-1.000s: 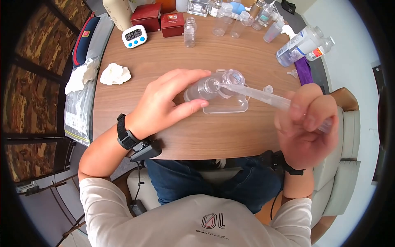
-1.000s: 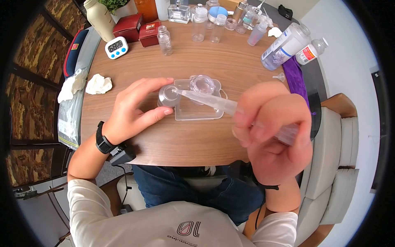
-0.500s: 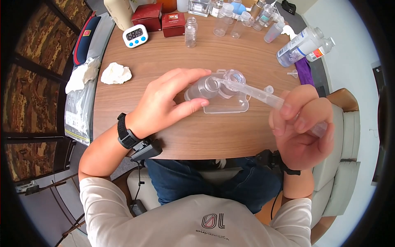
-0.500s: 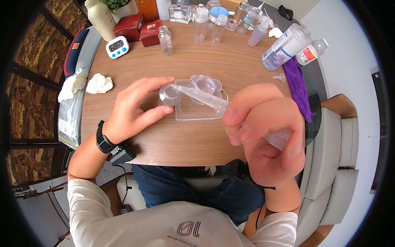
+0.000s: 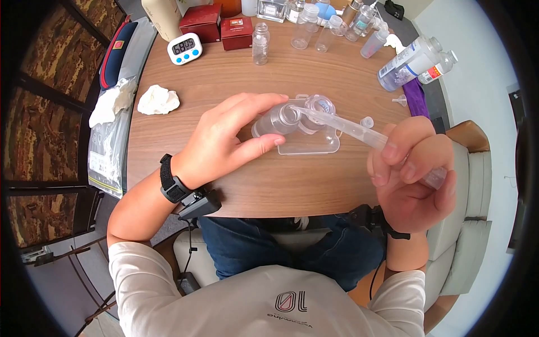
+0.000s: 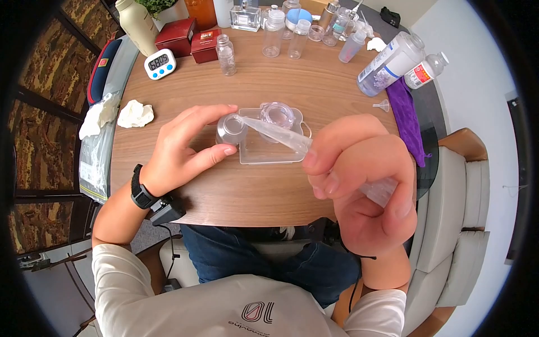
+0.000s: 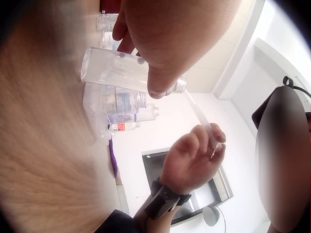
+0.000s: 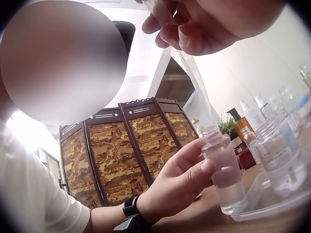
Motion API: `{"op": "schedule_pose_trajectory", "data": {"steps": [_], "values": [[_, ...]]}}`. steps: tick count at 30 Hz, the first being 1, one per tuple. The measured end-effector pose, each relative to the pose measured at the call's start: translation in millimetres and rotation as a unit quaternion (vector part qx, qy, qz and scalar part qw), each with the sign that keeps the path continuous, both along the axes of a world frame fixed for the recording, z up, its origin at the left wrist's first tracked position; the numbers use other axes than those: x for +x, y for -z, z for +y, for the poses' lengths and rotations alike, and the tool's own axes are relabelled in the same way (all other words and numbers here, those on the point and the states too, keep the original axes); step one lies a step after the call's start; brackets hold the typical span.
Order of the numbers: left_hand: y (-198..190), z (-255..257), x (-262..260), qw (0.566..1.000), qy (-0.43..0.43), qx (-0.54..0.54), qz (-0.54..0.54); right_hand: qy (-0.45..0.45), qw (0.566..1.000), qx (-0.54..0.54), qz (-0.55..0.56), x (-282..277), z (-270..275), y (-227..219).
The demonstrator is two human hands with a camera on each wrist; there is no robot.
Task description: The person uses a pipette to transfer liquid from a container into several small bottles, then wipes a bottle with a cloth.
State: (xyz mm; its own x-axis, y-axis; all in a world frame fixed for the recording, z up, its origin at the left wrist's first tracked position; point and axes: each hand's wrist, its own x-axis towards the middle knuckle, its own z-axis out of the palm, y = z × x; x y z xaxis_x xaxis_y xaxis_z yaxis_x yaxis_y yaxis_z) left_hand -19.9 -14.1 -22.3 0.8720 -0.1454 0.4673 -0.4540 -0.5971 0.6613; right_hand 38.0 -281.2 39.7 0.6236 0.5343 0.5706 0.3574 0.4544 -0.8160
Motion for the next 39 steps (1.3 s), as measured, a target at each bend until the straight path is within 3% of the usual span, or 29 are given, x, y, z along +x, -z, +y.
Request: {"op": "schedule_pose_trajectory", "data": {"steps": [11,14,21,23,26,39], "values": [[0.5,0.4,0.4,1.000,0.002,0.004,-0.008,0.013,0.999,-0.010,-0.030,3.8,-5.6,0.3],[0.5,1.0,-0.6,1.000,-0.004,0.008,0.005,0.023,0.998,0.062,-0.007,9.9,-9.2,-0.2],[0.3,-0.7,0.5,1.000,0.000,-0.005,-0.005,0.060,0.995,-0.055,0.058,26.3,5.2,20.9],[0.3,-0.7,0.6,1.000,-0.001,-0.003,-0.006,0.089,0.978,-0.119,0.146,23.2,16.4,24.0],[0.6,-0.6,0.5,1.000,-0.002,-0.001,-0.004,0.072,0.972,-0.147,0.171,23.9,26.1,28.4],[0.9,-0.4,0.5,1.000,0.001,-0.004,-0.001,0.062,0.972,-0.147,0.172,26.5,27.3,31.0]]}}
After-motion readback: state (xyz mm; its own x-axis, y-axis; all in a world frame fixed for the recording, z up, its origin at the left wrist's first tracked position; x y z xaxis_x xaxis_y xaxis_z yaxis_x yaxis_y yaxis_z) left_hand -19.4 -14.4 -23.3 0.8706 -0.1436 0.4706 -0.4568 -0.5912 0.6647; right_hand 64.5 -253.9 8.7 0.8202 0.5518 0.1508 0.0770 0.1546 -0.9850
